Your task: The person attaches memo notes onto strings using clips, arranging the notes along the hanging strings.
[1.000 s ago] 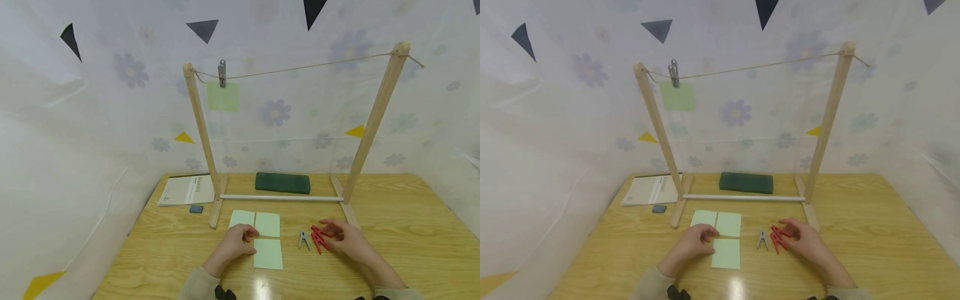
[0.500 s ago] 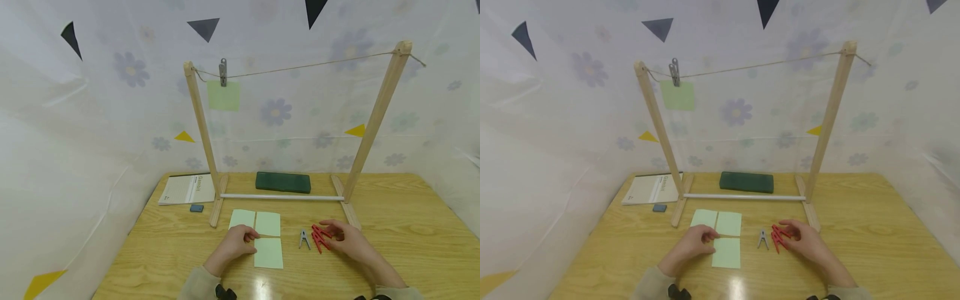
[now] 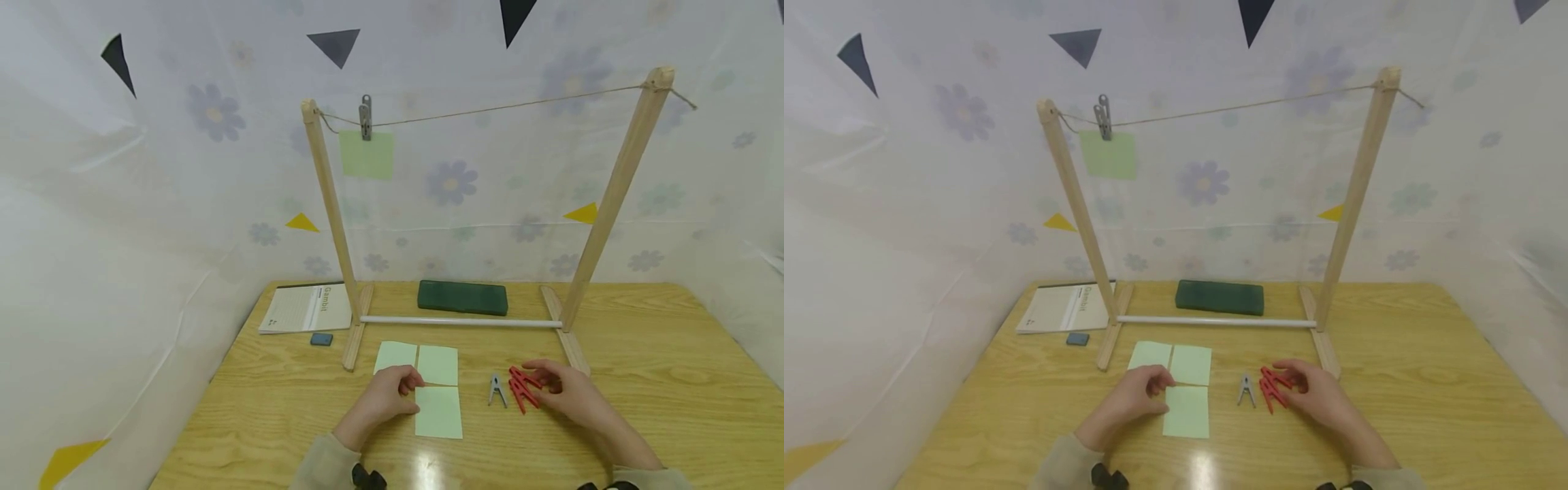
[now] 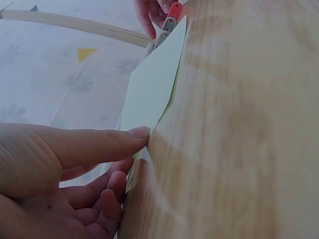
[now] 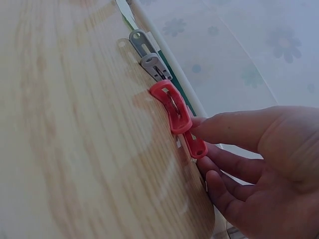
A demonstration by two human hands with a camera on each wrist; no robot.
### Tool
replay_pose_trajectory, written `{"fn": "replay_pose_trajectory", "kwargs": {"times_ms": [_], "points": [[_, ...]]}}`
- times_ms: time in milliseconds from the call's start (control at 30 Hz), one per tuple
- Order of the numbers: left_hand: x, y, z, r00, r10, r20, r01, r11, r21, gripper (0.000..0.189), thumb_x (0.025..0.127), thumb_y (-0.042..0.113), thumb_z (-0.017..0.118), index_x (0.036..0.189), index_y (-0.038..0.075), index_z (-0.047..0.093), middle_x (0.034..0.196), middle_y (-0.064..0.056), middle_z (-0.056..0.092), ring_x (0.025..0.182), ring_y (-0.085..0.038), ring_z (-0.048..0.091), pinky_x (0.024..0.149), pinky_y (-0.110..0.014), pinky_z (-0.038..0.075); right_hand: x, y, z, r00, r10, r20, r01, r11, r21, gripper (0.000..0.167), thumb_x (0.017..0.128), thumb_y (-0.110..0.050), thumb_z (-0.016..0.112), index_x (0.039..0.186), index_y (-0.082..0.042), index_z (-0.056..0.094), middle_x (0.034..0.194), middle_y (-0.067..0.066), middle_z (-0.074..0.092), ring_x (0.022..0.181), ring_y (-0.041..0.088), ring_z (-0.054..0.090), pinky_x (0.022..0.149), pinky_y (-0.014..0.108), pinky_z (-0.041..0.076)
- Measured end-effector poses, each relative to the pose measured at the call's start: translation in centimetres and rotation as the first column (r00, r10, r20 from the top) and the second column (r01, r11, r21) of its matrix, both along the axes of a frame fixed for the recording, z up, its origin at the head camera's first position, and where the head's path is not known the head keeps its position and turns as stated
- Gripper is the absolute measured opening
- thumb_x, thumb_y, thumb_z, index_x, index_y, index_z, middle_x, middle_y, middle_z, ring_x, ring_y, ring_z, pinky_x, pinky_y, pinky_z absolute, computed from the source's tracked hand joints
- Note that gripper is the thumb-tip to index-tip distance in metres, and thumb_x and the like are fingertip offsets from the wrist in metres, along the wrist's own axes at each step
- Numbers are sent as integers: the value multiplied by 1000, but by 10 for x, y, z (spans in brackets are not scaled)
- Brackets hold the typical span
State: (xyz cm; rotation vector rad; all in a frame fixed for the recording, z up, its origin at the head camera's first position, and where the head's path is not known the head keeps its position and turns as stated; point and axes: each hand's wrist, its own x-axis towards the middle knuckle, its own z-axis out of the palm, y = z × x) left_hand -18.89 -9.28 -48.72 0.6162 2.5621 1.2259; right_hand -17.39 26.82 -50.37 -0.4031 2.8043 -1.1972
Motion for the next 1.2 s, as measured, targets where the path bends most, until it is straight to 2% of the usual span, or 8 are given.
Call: {"fn": "replay_pose_trajectory", "kwargs": {"times_ms": [267, 667, 867, 1200], "points": [[1, 0, -1, 1000, 4, 8, -4, 1000, 13, 32, 71, -4, 83, 96, 6, 66, 84, -6, 60, 73, -11, 49, 67, -21, 43, 2, -2, -1, 1000, -10, 0, 10, 1000, -10, 43, 85, -5, 74, 127, -5, 64, 105, 4, 70, 91, 8, 64, 72, 22, 53], [-2, 0, -2, 1000, 4, 28, -4, 1000, 12, 33, 71, -5, 83, 95, 6, 64, 84, -6, 59, 75, -11, 49, 68, -22, 43, 1, -1, 1, 1000, -15, -21, 14, 1000, -25, 44, 84, -2, 74, 127, -4, 64, 106, 6, 70, 90, 7, 63, 72, 22, 53], [0, 1, 0, 999, 7, 38, -7, 1000, -3, 33, 72, -3, 83, 97, 6, 64, 84, -6, 59, 75, -12, 49, 68, -22, 42, 1, 1, 1, 1000, -4, -28, 3, 999, -38, 44, 84, -3, 74, 127, -3, 63, 106, 6, 71, 89, 11, 64, 71, 22, 52], [0, 0, 1, 999, 8, 47, -9, 1000, 18, 32, 73, -5, 82, 98, 4, 64, 83, -5, 57, 72, -11, 47, 66, -22, 42, 0, 0, -2, 999, -16, -45, 15, 1000, -19, 45, 82, -6, 77, 125, -4, 65, 103, 4, 71, 88, 6, 62, 70, 22, 52]]}}
